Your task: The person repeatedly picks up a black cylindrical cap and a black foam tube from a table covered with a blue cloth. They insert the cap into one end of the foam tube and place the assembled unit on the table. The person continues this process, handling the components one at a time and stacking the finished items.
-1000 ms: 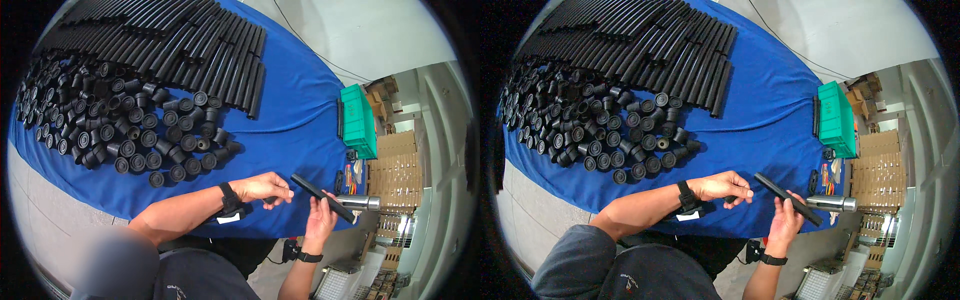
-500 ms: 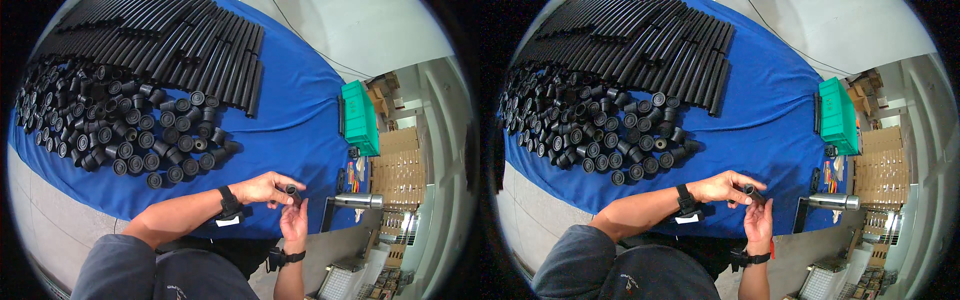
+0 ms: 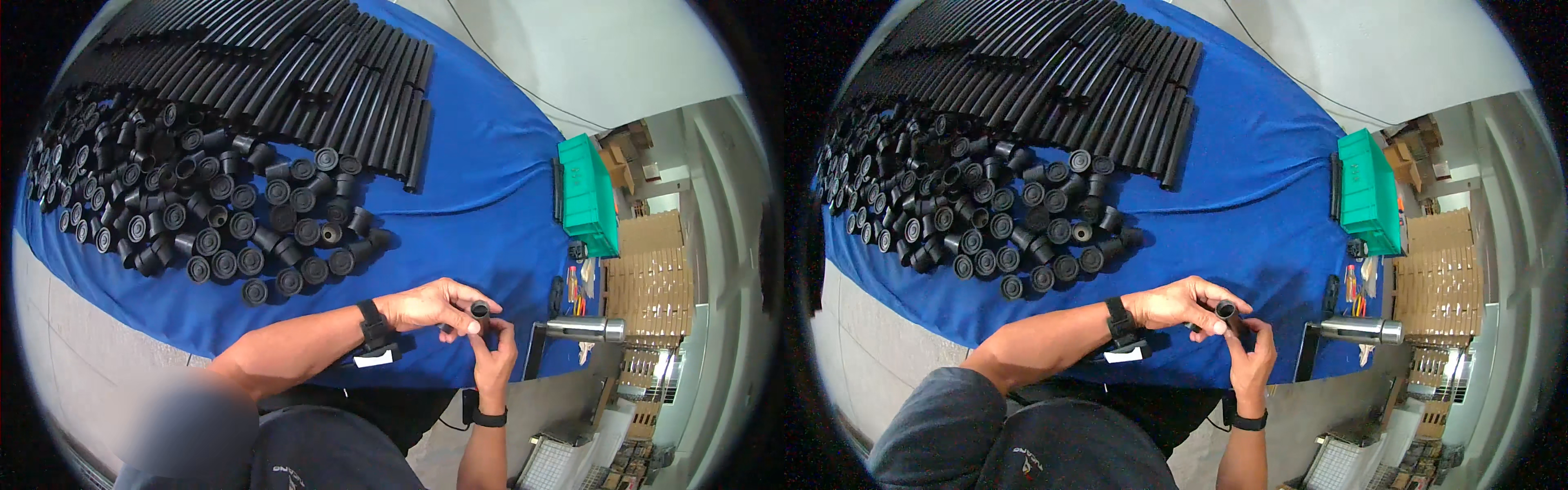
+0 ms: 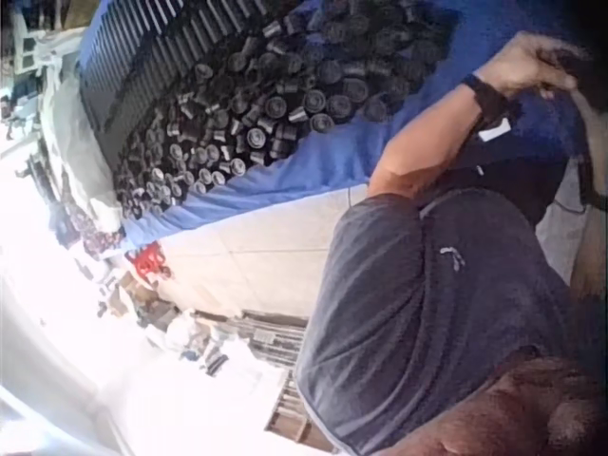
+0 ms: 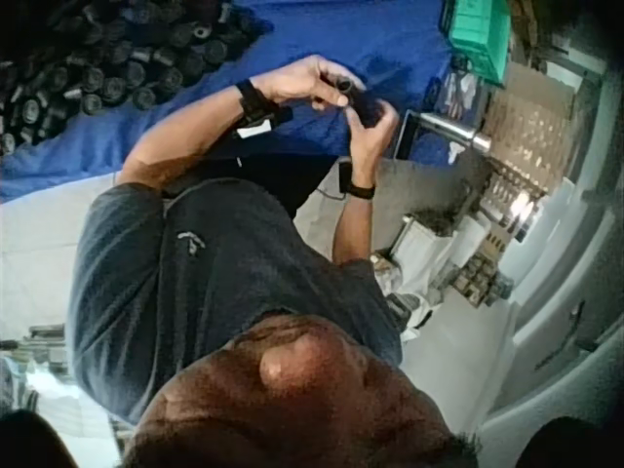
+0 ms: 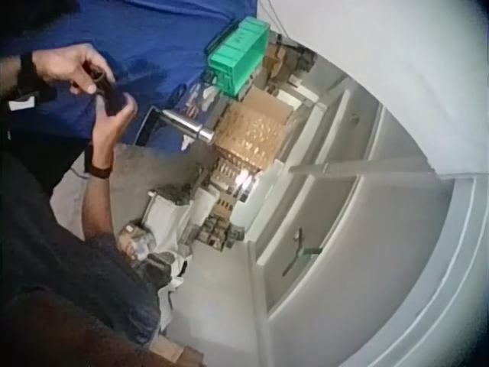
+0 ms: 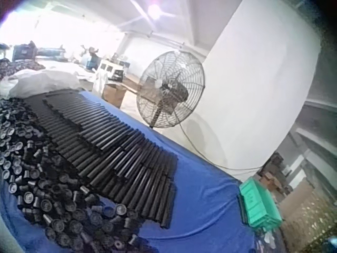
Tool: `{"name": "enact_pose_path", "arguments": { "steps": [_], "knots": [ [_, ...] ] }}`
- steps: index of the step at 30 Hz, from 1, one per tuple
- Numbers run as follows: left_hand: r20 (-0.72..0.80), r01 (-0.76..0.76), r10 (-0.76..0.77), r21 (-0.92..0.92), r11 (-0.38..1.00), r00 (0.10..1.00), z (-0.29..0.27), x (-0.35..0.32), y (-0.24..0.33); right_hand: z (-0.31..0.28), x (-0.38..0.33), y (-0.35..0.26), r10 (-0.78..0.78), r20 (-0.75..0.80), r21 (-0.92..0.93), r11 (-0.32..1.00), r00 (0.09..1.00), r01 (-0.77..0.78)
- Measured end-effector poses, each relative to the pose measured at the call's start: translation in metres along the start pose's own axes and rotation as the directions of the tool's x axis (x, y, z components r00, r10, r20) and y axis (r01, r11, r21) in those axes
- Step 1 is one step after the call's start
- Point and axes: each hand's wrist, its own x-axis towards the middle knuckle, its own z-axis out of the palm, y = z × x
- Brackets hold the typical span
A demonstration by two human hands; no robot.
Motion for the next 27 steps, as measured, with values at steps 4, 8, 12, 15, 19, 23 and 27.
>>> {"name": "enact_pose_path", "arguments": {
  "steps": [4,8,12,15,19,23,27],
  "knots": [
    [0.043,-0.006,0.007,-0.043,0.999,0.999,0.0,-0.004,0.003,-0.009,0.005,-0.015,-0.029,0.153,0.088,0.996,0.988,0.015],
    [0.1,0.02,-0.013,-0.073,0.997,0.995,0.002,-0.004,0.003,-0.017,0.008,-0.019,-0.087,0.215,0.048,0.996,0.973,0.078],
    [0.143,0.011,-0.003,-0.054,0.998,0.99,0.001,-0.002,0.002,-0.011,0.004,-0.028,-0.154,0.078,-0.057,0.986,0.985,0.159],
    [0.133,0.024,-0.016,-0.058,0.998,0.991,0.001,-0.002,0.001,-0.015,0.006,-0.025,-0.138,0.133,-0.03,0.989,0.981,0.143],
    [0.112,0.022,-0.015,-0.061,0.998,0.994,-0.001,-0.003,0.001,-0.018,0.007,-0.037,-0.275,0.078,-0.153,0.947,0.958,0.284],
    [0.076,0.021,-0.015,-0.078,0.997,0.997,0.001,-0.004,0.004,-0.007,-0.027,-0.031,0.104,0.089,0.516,0.846,0.991,-0.135],
    [0.126,0.037,-0.035,-0.017,0.999,0.991,0.002,-0.001,-0.002,0.02,-0.044,-0.03,0.383,0.567,0.823,-0.233,0.73,-0.517]
  ]
}}
